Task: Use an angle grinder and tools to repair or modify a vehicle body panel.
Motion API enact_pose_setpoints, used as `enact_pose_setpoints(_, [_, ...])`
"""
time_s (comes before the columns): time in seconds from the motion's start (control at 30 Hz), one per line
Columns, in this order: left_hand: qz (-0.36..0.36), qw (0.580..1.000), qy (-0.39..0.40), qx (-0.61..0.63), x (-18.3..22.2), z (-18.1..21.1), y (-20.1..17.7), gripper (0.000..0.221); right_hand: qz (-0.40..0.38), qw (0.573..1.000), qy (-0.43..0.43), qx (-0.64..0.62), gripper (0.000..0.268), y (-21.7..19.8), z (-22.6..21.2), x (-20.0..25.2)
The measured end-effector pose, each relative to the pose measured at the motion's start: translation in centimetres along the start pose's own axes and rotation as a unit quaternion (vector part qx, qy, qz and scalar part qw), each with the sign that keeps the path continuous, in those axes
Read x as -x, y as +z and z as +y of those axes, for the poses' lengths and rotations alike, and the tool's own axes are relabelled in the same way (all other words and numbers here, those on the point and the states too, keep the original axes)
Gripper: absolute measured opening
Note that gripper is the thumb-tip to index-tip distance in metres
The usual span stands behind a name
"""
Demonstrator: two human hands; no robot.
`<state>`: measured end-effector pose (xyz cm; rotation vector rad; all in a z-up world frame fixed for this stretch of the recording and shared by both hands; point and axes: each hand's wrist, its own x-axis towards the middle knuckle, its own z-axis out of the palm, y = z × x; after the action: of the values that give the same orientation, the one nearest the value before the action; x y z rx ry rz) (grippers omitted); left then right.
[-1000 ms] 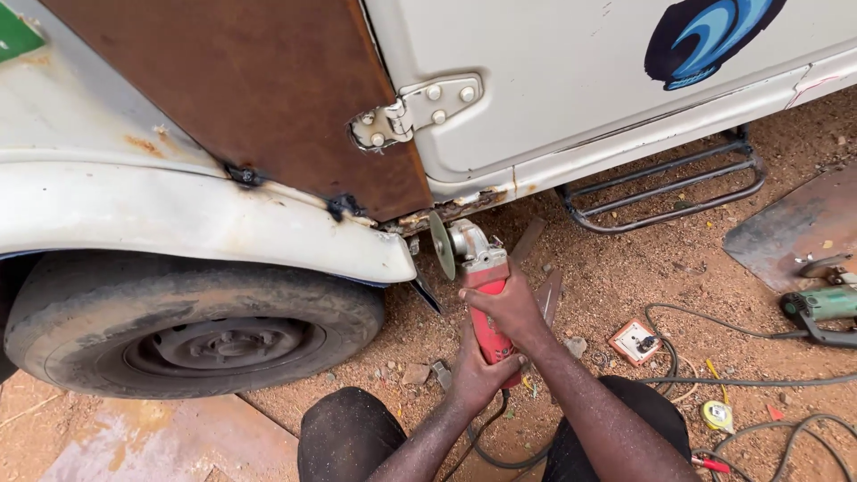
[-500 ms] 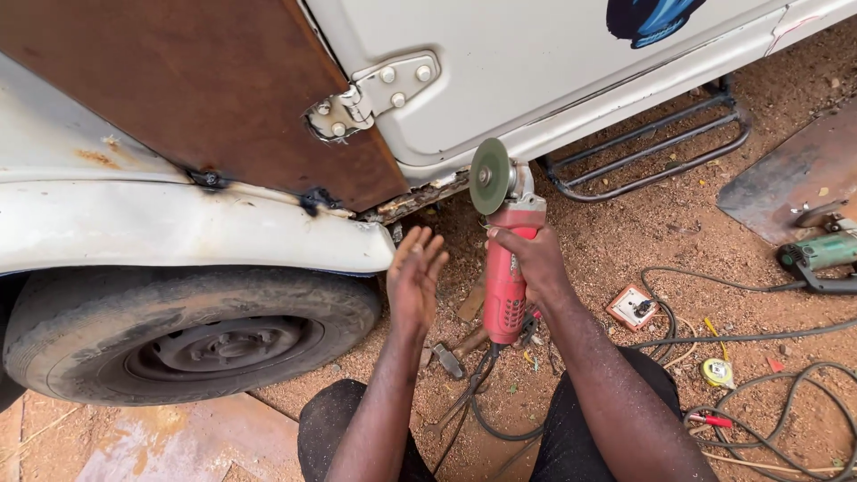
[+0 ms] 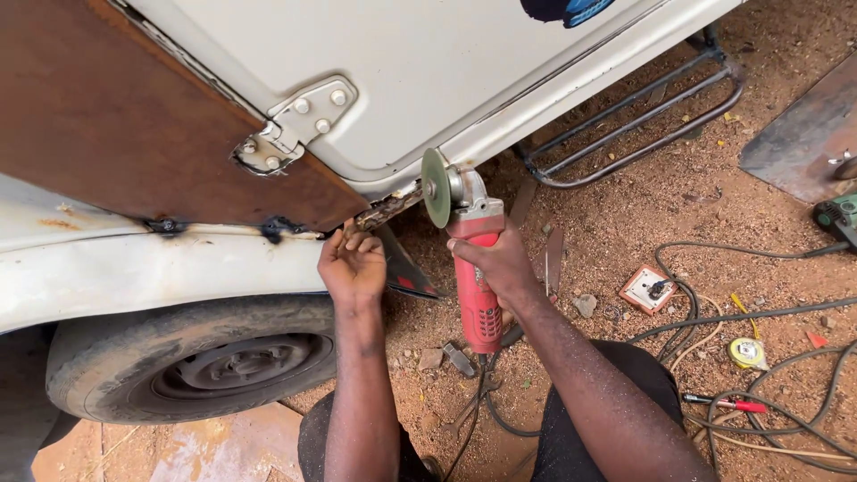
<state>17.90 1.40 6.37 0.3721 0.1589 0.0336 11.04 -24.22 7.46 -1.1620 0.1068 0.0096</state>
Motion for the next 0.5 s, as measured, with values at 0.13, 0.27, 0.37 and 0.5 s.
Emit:
enact_pose_setpoints(0.13, [-0.020,1.000,-0.012,0.014,-0.2,0.1,-2.1,0.032,0.011,1.000,0.013,0.013,0.043,0.4,-0.2,0.2])
enact_pose_setpoints(0.27, [-0.001,1.000,0.011,-0.029,0.2,-0.4,-1.5,0.042,-0.006,0.997,-0.003,0.083,0.049,0.3,-0.2,0.0])
enact_pose_setpoints(0.37, [0.008,0.998,0.027,-0.052,0.6,-0.7,-1.5,0.050,-0.021,0.992,0.000,0.128,0.052,0.3,0.3,-0.2])
enact_pose_setpoints(0.5, [-0.013,0.996,0.039,-0.077,0.4,-0.7,-2.0,0.059,-0.028,0.982,0.016,0.188,0.057,1.0,0.3,-0.1])
